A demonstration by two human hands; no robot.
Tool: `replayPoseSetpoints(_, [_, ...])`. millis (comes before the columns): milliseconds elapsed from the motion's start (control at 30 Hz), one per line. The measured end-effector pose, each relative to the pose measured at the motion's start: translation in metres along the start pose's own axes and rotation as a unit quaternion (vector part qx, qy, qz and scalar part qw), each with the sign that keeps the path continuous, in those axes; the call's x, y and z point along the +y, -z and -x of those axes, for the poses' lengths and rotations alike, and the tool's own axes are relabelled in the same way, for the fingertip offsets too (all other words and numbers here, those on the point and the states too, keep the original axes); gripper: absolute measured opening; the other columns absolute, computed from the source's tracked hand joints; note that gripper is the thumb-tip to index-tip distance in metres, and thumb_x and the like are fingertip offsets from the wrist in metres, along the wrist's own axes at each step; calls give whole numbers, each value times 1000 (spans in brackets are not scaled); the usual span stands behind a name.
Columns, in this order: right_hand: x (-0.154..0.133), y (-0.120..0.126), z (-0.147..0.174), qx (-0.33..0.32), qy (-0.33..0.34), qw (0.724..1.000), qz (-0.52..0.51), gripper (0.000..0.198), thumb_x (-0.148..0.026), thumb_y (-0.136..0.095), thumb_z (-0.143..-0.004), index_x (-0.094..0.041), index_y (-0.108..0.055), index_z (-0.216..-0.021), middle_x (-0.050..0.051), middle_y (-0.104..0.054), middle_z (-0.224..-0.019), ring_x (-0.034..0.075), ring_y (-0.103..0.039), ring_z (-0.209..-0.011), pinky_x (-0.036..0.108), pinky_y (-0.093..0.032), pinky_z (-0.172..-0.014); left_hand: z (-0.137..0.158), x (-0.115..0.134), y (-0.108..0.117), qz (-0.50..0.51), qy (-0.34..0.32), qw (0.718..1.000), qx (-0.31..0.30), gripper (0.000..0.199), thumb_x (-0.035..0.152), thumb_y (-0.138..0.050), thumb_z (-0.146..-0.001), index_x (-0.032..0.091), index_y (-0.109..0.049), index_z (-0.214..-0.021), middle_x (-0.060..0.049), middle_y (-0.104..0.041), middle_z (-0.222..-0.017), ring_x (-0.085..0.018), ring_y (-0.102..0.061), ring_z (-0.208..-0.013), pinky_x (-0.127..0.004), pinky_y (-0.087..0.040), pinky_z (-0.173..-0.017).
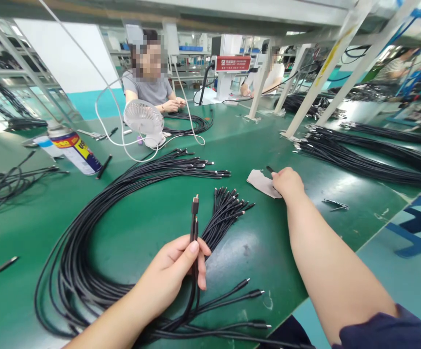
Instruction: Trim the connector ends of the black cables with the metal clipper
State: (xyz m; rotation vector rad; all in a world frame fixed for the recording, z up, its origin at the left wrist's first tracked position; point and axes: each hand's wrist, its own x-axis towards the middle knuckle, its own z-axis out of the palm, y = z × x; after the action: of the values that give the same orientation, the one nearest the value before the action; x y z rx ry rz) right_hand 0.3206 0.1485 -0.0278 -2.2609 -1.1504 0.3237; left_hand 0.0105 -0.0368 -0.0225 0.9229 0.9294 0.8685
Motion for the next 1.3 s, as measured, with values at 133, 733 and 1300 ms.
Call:
replayPoseSetpoints(133, [-13,15,14,-8,96,986,-134,34,-34,-63,-98,-17,-60,-128,10,-63,-127,24,-66,-106,45,-58,-88,-3,1,-1,24,10,1000,1,47,63,-75,-77,17,-70,-80,3,-64,-57,-10,-60,-48,-23,-48,-55])
replayPoseSetpoints(733, [-64,12,153,-497,204,720,-439,23,-39,-69,-79,-19,-57,-79,-6,-53,-65,3,-28,-41,20,-18,-36,-7,20,-15,81,55,995,30,34,33,-88,-73,14,-73,-97,1,-71,-69,-11,-67,-58,-22,-52,-62])
replayPoseSetpoints(1300, [-56,4,157,-520,218,703,-433,27,-43,-68,-89,-20,-57,-81,-6,-56,-62,6,-41,-48,22,-27,-42,-36,33,-26,164,57,985,10,38,47,-76,-83,13,-60,-76,9,-47,-47,0,-24,-36,-13,-21,-38])
